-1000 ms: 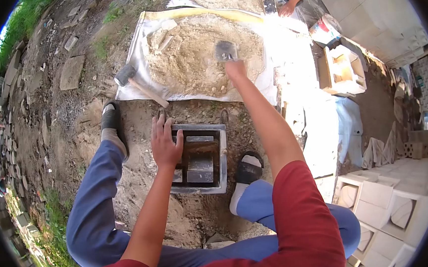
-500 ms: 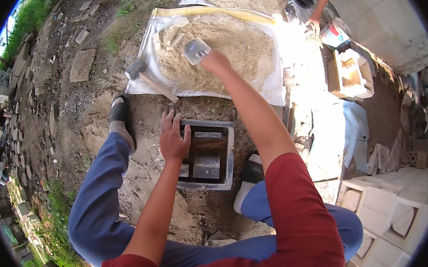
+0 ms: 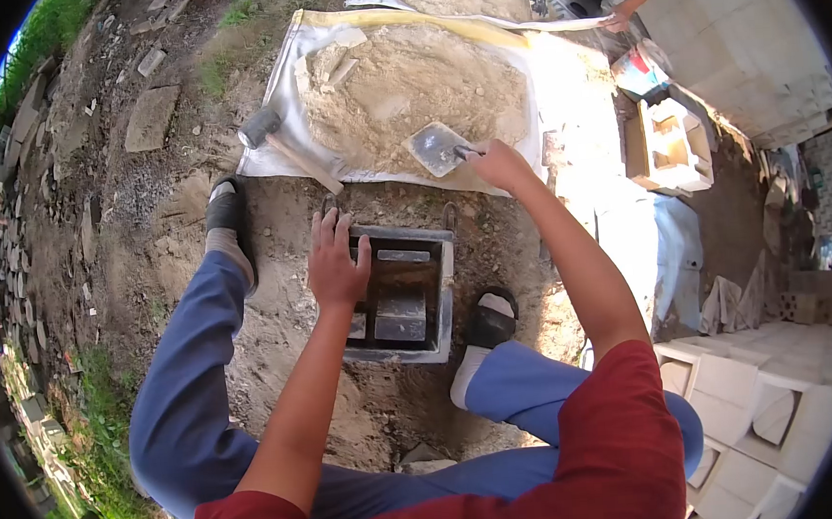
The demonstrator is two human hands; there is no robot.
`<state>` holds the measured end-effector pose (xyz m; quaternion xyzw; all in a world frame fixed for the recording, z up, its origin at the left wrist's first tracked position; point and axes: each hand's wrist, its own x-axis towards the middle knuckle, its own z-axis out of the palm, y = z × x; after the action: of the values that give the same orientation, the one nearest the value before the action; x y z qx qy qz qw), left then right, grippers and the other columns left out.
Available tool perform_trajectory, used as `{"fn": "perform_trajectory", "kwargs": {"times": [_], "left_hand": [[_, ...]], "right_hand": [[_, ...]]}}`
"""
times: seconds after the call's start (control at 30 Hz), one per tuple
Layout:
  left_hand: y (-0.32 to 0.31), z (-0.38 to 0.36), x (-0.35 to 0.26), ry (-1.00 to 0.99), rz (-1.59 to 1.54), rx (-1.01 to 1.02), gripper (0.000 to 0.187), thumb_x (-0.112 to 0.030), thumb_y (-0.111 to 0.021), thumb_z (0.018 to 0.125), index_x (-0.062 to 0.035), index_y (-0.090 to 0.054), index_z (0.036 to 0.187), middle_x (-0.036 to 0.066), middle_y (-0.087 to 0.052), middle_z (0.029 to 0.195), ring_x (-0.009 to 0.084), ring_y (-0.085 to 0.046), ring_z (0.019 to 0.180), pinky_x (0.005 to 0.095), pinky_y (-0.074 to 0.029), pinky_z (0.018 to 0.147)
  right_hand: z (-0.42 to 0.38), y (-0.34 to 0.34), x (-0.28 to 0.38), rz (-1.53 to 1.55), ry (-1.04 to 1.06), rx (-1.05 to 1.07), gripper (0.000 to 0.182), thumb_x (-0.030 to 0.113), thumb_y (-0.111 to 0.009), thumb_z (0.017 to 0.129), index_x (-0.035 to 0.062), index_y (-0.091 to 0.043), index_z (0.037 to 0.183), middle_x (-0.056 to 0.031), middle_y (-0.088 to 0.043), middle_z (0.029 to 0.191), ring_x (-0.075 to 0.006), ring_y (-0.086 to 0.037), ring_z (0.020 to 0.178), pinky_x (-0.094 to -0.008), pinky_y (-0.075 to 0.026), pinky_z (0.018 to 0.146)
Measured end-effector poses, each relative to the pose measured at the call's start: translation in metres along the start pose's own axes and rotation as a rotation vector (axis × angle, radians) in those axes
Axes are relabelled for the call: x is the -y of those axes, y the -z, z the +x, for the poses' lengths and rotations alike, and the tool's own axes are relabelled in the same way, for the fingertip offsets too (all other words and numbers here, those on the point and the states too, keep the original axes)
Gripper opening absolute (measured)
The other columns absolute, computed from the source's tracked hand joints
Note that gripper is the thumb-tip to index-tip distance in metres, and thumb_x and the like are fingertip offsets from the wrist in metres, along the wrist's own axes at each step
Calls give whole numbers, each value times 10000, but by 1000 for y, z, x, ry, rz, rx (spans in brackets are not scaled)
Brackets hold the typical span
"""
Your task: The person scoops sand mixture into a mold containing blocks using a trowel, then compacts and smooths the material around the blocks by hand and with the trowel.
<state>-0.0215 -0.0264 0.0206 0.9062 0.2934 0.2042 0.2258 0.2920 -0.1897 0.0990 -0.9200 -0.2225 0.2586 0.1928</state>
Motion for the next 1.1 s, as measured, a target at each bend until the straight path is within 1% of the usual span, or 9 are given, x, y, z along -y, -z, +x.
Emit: {"fn": "perform_trajectory", "kwargs": {"times": [0.1,0.2,0.4,0.63,0.7,0.93,1.0,1.03,1.1], "left_hand": [[0,0,0,-1,5,0,481,-336,-649,991,-70,-635,1392,161,-547,1550,437,-408,1518,538,-415,1186],[2,1,-2,15,2,16,483,-338,-648,991,-71,-638,1393,162,-548,1548,435,-406,1520,540,-411,1188],[-1,1,1,1,0,7,476,-334,-646,992,-75,-642,1391,163,-551,1547,432,-406,1523,538,-412,1182],[-1,1,0,0,1,-1,463,-319,-637,998,-75,-639,1391,167,-554,1542,435,-412,1520,535,-416,1177],[-1,1,1,-4,6,4,459,-309,-635,998,-69,-636,1389,172,-557,1537,443,-417,1514,532,-411,1186],[0,1,0,-25,3,-10,439,-281,-618,1007,-56,-635,1384,177,-558,1531,457,-416,1509,526,-402,1203],[0,1,0,-16,6,-6,424,-270,-602,1015,-60,-637,1382,170,-562,1528,449,-419,1509,521,-404,1202],[-1,1,1,-17,7,-8,424,-270,-602,1015,-60,-637,1382,170,-562,1528,449,-419,1509,521,-404,1202],[-5,1,6,-10,13,4,429,-321,-602,1018,-73,-641,1366,155,-544,1550,421,-399,1532,543,-425,1170]], "right_hand": [[-5,-20,-3,-14,43,31,440,419,-613,987,55,-790,1161,-224,-757,883,-375,-730,806,-463,-551,770],[8,-47,1,-11,55,-50,440,426,-618,984,76,-781,1195,-256,-766,979,-440,-740,957,-512,-561,870],[26,-79,21,99,81,-151,390,392,-599,998,89,-784,1158,-259,-758,1005,-462,-722,981,-525,-560,878],[15,-88,34,130,81,-183,367,376,-583,1017,97,-776,1157,-259,-753,1005,-471,-713,989,-540,-557,871],[21,-99,31,118,114,-275,375,381,-586,1018,104,-778,1182,-266,-751,1020,-470,-714,997,-544,-559,879],[69,-98,50,202,26,-226,381,384,-599,1014,114,-781,1213,-259,-758,1031,-456,-720,1015,-539,-564,892],[76,-94,52,103,42,-215,381,396,-590,1033,133,-779,1235,-178,-730,767,-343,-737,706,-462,-567,734],[74,-93,52,103,44,-216,381,396,-590,1033,133,-779,1235,-178,-730,767,-343,-737,706,-462,-567,734],[68,-91,49,152,68,-236,369,392,-607,1009,138,-796,1198,-240,-768,1030,-443,-728,998,-523,-564,871]]}}
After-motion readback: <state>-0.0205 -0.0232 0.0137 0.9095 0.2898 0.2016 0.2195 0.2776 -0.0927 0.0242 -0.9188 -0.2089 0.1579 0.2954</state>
